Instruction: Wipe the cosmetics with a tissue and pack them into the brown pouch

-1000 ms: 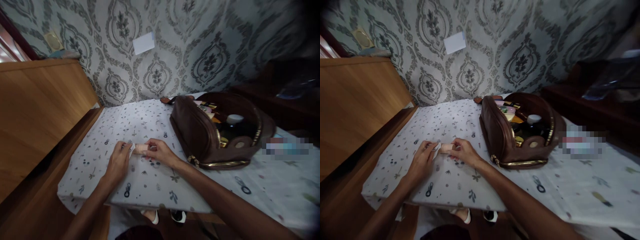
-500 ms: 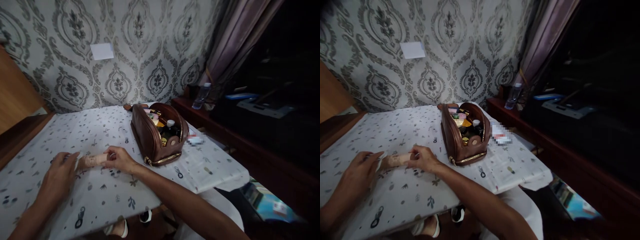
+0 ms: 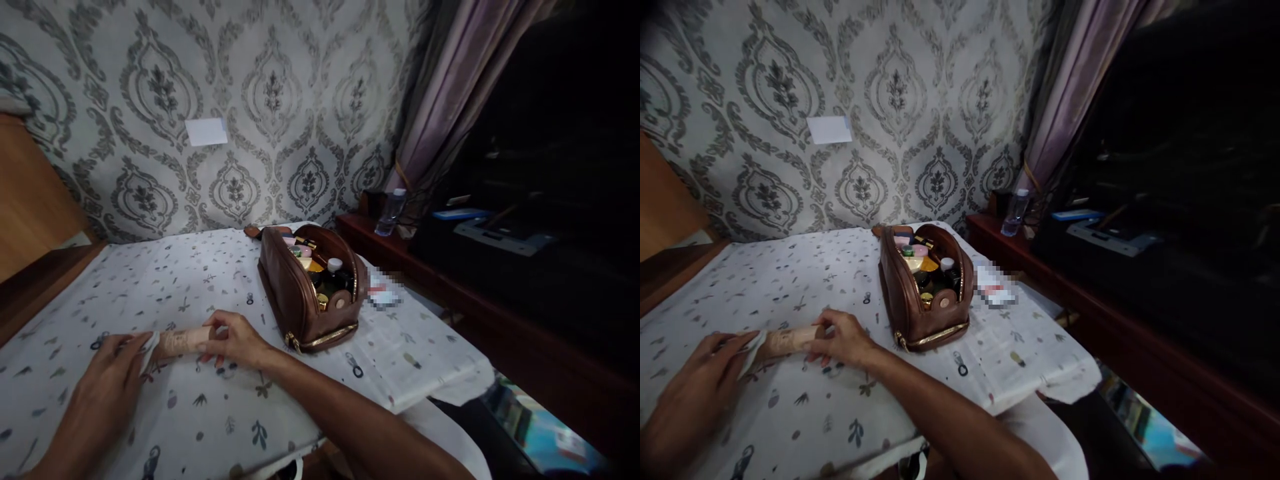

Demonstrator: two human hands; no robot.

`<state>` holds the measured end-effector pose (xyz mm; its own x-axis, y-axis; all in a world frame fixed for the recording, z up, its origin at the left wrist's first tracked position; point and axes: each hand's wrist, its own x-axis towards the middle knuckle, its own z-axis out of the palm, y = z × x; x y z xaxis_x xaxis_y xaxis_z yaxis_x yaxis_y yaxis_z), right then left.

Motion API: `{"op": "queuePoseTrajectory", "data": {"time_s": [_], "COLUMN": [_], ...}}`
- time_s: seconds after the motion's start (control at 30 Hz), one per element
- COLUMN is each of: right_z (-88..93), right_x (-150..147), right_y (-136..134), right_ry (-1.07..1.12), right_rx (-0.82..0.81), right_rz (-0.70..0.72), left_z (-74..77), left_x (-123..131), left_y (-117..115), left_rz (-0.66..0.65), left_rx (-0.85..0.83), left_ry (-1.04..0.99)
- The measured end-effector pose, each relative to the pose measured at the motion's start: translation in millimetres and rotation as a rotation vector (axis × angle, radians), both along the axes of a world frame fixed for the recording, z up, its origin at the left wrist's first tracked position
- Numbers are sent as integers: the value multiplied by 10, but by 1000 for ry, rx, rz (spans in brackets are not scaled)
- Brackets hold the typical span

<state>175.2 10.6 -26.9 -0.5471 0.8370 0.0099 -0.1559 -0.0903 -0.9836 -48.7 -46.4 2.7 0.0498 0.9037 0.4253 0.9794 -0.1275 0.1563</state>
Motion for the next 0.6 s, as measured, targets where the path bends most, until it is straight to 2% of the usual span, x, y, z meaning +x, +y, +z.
{"op": "queuePoseTrajectory", "data": {"time_s": [0.17,0.33,0.47,0.6], "right_z": [7,26,26,-12], "right_x": [-10,-36,-26,-19], "right_y": [-5,-21,-21,4], "right_ry": [31,64,69,77], "right_rx": [6,-34,21,36], "right_rz": [-19,-40,-53,-45], "left_z": [22,7,19,43], "left_x": [307,505,551,433], "left_y": [-9,37,60,61], "left_rz": [-127,-255,-247,-136], "left_rx": [76,153,135,66], "left_ry": [50,113,132,171]}}
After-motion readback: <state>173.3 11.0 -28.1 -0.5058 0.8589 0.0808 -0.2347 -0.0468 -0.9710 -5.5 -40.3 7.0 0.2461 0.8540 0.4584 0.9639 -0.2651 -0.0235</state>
